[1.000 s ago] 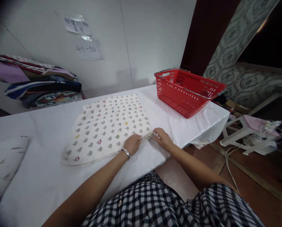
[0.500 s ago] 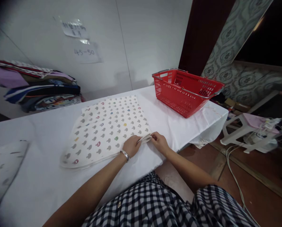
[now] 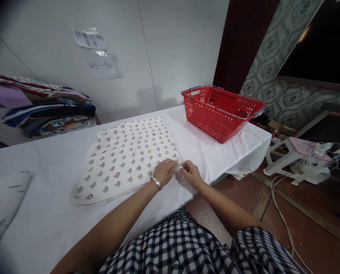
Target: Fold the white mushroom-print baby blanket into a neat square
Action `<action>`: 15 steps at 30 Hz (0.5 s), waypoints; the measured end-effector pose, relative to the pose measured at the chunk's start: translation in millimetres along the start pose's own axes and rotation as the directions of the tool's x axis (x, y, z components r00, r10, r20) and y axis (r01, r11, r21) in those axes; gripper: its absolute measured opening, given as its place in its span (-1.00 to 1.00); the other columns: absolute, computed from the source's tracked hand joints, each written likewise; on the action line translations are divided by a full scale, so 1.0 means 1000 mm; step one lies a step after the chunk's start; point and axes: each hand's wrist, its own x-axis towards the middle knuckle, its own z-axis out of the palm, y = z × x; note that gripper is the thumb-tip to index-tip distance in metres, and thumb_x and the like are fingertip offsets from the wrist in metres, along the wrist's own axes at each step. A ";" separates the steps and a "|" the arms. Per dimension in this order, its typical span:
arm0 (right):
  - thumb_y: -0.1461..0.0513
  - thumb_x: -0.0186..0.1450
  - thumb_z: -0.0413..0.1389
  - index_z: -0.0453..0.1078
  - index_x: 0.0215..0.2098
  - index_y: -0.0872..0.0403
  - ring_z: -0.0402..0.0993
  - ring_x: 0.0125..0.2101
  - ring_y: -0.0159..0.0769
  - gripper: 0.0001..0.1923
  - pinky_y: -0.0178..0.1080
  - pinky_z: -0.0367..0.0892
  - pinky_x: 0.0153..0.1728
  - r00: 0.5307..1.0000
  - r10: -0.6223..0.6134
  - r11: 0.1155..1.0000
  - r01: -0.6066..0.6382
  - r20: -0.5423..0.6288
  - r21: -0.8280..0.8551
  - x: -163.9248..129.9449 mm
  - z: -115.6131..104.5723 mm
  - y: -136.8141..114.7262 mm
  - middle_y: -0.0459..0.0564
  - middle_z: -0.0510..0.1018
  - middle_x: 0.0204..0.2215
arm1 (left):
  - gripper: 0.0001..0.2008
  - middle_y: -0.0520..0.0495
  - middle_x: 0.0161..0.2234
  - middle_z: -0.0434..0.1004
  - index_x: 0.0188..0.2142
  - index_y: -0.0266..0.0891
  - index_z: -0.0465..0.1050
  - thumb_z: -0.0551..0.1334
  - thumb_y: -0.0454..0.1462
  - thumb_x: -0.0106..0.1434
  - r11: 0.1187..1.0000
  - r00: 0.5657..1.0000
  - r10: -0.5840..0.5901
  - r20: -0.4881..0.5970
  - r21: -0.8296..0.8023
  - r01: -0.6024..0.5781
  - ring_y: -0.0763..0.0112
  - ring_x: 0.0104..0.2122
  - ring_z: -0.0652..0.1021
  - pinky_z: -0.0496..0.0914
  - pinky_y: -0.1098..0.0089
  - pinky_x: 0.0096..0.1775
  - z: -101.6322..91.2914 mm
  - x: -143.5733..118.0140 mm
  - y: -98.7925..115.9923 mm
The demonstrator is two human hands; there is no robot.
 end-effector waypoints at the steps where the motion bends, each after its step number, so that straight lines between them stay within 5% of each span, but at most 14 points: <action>1: 0.15 0.18 0.04 0.22 -0.36 0.03 0.23 -0.56 -0.43 -0.87 -0.34 0.22 -0.53 1.000 0.006 1.000 -0.006 -0.004 0.009 -0.001 0.000 0.001 -0.17 0.32 -0.55 | -0.76 -0.07 -0.27 0.45 -0.14 -0.17 0.40 0.00 -0.27 0.30 1.000 1.000 0.005 0.001 0.023 -0.005 0.33 -0.22 0.42 0.29 0.33 -0.21 -0.001 0.000 0.001; 9: 0.14 0.16 0.05 0.22 -0.31 0.02 0.22 -0.55 -0.43 -0.83 -0.35 0.23 -0.54 1.000 0.009 0.996 -0.007 -0.024 0.094 0.001 0.002 0.005 -0.17 0.27 -0.54 | -0.77 -0.06 -0.28 0.45 -0.20 -0.17 0.41 0.00 -0.29 0.30 0.995 0.996 0.073 0.045 0.070 -0.076 0.33 -0.25 0.42 0.28 0.32 -0.24 0.000 -0.004 0.009; 15: 0.15 0.14 0.09 0.27 -0.11 0.01 0.33 -0.47 -0.38 -0.66 -0.30 0.32 -0.44 0.997 0.023 0.978 -0.038 0.079 0.203 0.002 0.000 0.000 -0.13 0.38 -0.47 | -0.79 -0.07 -0.29 0.42 -0.23 -0.20 0.40 0.00 -0.31 0.29 0.997 0.997 0.067 0.036 0.023 -0.068 0.34 -0.26 0.41 0.29 0.33 -0.24 0.000 -0.005 0.010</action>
